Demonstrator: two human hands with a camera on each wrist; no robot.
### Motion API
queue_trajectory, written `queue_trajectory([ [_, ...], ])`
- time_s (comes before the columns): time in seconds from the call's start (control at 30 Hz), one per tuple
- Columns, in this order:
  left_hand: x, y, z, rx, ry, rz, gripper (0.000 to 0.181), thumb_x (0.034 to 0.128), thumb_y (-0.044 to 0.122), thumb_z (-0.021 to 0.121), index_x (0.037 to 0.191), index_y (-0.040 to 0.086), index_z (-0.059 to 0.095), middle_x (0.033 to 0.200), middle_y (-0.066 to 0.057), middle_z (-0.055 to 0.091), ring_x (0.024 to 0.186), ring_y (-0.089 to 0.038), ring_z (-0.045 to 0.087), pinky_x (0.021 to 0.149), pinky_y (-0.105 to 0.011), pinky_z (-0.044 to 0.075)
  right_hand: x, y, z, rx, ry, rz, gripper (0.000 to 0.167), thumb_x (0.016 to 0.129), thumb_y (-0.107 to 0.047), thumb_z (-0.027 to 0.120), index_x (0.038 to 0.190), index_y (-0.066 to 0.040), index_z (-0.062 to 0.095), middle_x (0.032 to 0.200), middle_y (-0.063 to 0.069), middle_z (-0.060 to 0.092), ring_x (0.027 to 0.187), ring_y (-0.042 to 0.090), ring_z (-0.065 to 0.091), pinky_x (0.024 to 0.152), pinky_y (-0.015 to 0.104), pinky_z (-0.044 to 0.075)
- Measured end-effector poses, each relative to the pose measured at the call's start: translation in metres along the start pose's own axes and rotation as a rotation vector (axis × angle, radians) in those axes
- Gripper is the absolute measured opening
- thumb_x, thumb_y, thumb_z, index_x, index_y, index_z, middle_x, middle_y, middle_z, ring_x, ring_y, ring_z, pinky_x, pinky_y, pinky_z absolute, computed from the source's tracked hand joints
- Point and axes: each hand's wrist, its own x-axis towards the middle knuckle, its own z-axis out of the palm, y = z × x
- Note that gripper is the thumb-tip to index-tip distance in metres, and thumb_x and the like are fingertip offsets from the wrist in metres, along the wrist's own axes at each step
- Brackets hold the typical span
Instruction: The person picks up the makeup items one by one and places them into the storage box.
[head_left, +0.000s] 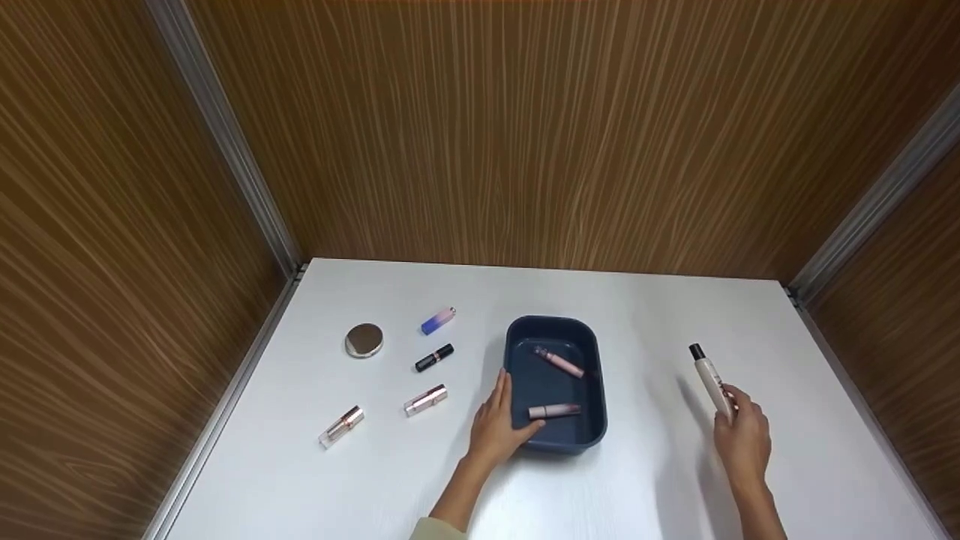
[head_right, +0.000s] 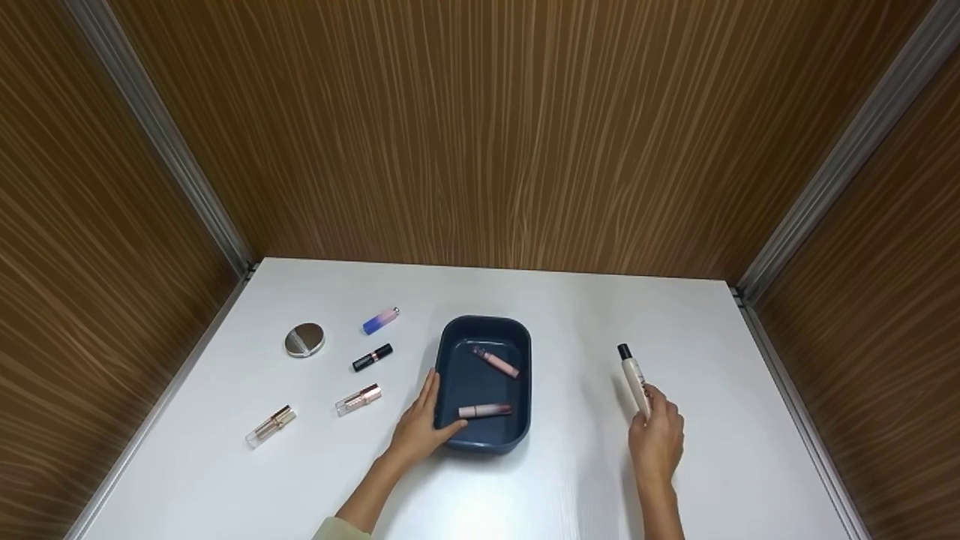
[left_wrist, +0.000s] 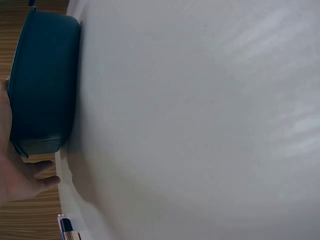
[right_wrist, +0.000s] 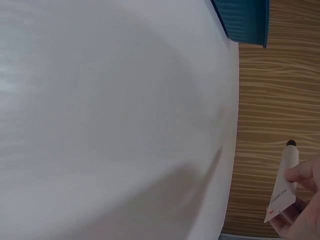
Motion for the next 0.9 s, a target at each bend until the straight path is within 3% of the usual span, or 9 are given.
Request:
queue_trajectory([
  [0.9,0.0,0.0,0.002,0.005,0.006,0.002,0.096,0.078,0.052,0.065,0.144,-0.002,0.02,0.15,-0.015,0.016,0.126,-0.032,0.035,0.098,-0.045,0.032,-0.014,-0.021,0.005,0.052,0.001,-0.072,0.039,0.077,0.015,0.056,0.114,0.003,0.056,0.098,0.026,0.057,0.083,0.038,0.051,0.066,0.051,0.037],
])
